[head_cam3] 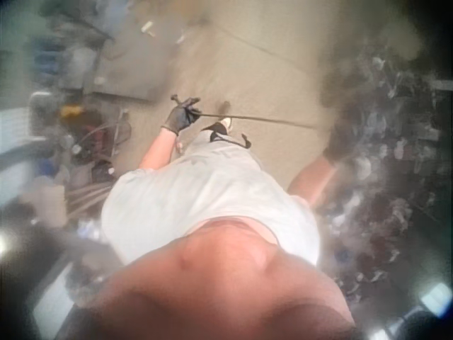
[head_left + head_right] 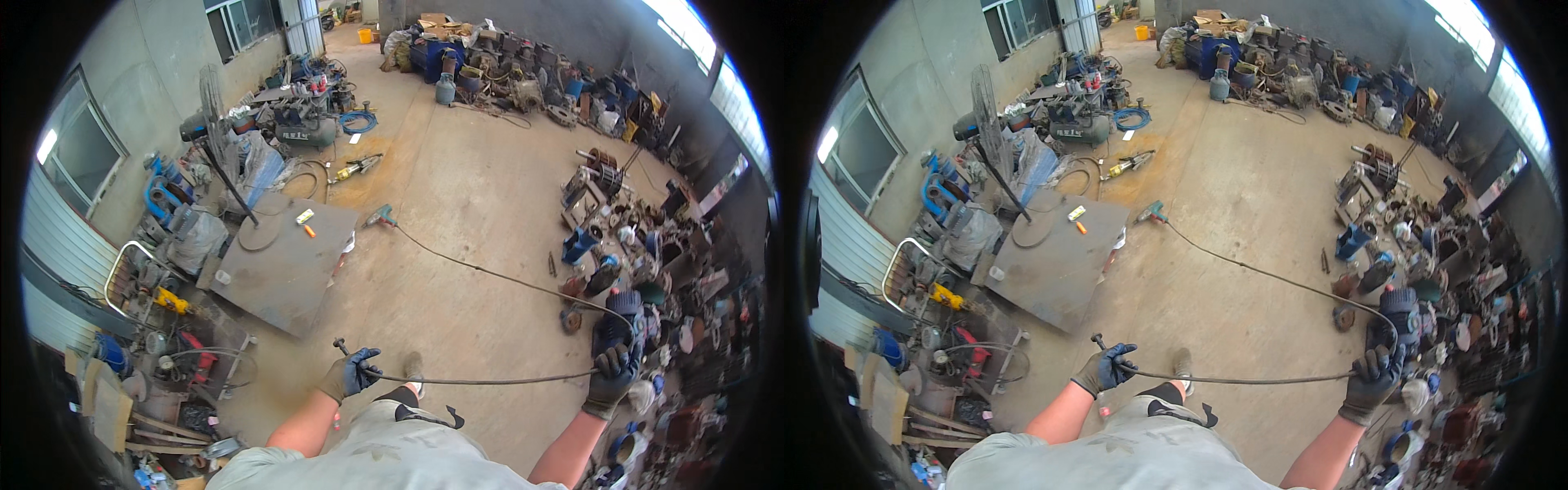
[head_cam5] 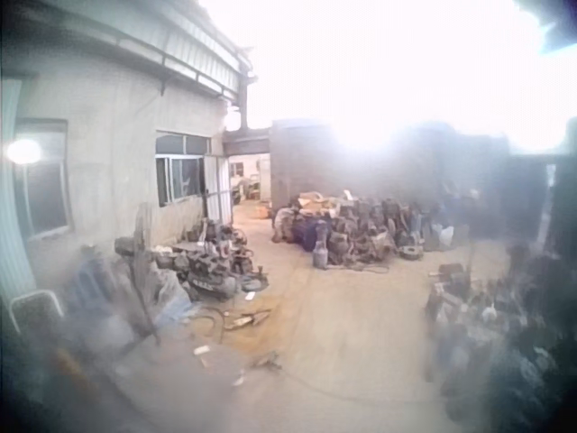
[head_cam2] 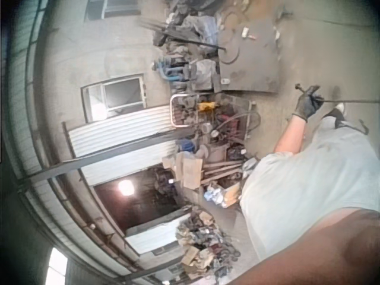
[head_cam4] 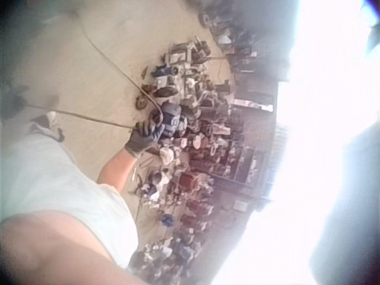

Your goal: The person walks through a cluttered workshop, picks up a cable reel, and retrieves a power tool. They then use the tool to grind the surface of a large metal component, rotating it to access different areas. The person also retrieves a small metal piece from a shelf before continuing to grind the component.

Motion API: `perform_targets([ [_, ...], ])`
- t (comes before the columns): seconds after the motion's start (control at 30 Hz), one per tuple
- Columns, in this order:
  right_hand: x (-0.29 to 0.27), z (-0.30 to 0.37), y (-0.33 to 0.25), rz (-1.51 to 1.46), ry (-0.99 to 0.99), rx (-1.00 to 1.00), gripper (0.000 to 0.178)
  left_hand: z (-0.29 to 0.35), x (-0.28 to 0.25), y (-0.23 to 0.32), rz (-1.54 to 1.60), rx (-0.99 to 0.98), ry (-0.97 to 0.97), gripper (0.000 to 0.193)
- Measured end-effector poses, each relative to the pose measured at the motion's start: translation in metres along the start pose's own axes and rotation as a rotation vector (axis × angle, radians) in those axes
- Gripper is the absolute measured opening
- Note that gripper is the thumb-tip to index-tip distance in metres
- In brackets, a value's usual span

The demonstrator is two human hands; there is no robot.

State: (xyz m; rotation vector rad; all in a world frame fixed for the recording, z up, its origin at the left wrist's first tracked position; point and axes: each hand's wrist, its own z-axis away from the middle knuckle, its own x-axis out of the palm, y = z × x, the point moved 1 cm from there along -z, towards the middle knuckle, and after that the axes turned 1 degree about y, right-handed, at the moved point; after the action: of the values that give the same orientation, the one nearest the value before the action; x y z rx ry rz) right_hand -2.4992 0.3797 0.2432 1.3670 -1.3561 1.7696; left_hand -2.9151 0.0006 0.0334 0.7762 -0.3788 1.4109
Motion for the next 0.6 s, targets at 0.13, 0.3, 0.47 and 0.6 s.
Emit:
perform_targets([
  [0.13, 0.023, -0.087, 0.027, 0.495, 0.206, -0.08, 0.04, -0.09, 0.083, 0.045, -0.01, 0.022, -0.025, 0.033],
  [0.3, 0.006, -0.176, 0.105, 1.213, 0.305, -0.06, 0.051, -0.175, 0.225, 0.097, -0.109, 0.129, -0.308, 0.032],
  [0.47, -0.05, -0.284, 0.199, 1.419, 0.335, 0.157, 0.039, -0.263, 0.352, 0.119, -1.164, 0.343, -0.197, 0.029],
  [0.6, -0.057, -0.412, 0.266, 1.438, 0.046, 0.36, 0.04, -0.365, 0.426, 0.142, -1.705, 0.549, -0.036, 0.029],
])
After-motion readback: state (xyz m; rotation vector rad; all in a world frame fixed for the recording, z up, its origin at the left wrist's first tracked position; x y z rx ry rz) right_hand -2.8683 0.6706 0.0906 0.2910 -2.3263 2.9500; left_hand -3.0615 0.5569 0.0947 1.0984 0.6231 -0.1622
